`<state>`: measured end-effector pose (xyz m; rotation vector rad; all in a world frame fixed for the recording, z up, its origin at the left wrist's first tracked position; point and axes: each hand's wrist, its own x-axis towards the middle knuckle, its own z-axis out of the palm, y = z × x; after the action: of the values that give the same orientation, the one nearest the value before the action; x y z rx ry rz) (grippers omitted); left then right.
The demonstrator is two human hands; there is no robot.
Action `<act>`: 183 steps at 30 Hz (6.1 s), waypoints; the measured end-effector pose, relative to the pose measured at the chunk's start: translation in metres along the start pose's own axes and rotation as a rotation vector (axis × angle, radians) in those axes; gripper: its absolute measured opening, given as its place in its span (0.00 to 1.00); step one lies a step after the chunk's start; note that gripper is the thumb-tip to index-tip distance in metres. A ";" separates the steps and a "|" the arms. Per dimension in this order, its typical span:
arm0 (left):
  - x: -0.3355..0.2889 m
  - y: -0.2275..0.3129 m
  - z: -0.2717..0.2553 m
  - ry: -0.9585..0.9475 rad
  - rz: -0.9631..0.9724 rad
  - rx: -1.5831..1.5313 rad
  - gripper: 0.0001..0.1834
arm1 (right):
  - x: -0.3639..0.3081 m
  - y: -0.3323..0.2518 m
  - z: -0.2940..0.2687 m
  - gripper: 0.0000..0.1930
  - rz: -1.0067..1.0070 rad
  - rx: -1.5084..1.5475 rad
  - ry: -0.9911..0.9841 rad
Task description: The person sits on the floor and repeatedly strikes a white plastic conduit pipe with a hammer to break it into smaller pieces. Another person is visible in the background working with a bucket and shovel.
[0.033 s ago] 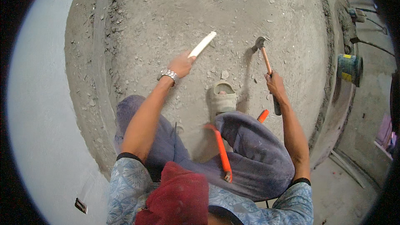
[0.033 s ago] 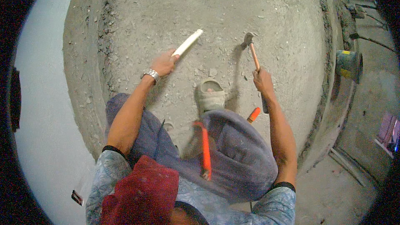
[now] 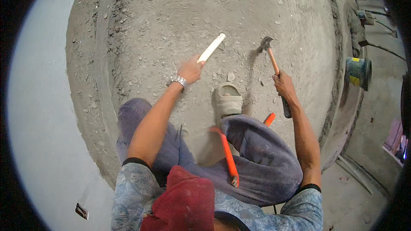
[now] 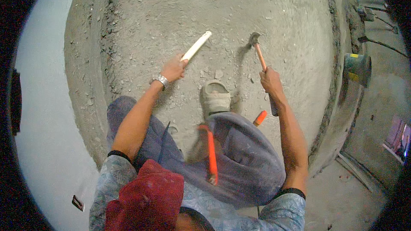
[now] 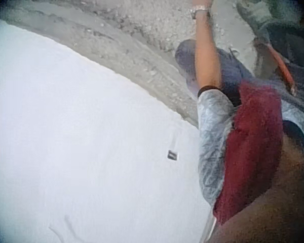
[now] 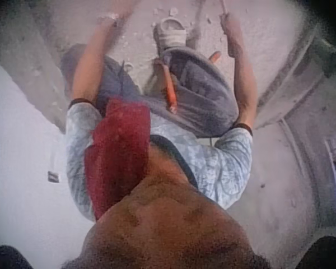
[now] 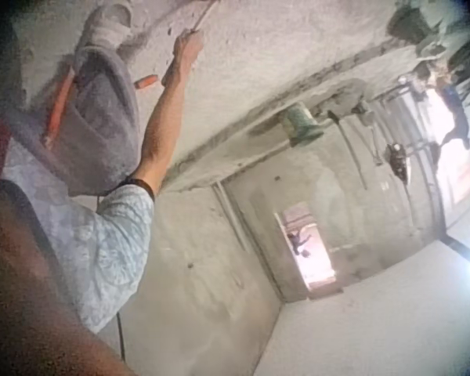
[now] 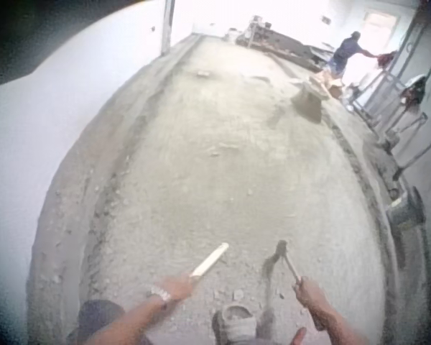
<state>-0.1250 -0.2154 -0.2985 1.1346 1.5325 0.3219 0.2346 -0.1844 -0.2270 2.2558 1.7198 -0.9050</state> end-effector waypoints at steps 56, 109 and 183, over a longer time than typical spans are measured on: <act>-0.034 -0.059 0.070 -0.062 0.129 0.008 0.25 | -0.071 -0.217 -0.036 0.11 -0.532 -0.243 -0.064; -0.004 -0.050 0.098 -0.098 0.272 0.022 0.28 | -0.026 -0.112 -0.036 0.13 -0.358 -0.605 -0.298; 0.029 0.019 0.108 -0.005 0.159 -0.008 0.25 | -0.016 -0.100 -0.071 0.15 -0.299 -0.336 -0.017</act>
<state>-0.0187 -0.2228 -0.3367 1.2530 1.4386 0.4322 0.1661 -0.1318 -0.1392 1.8072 2.0584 -0.6206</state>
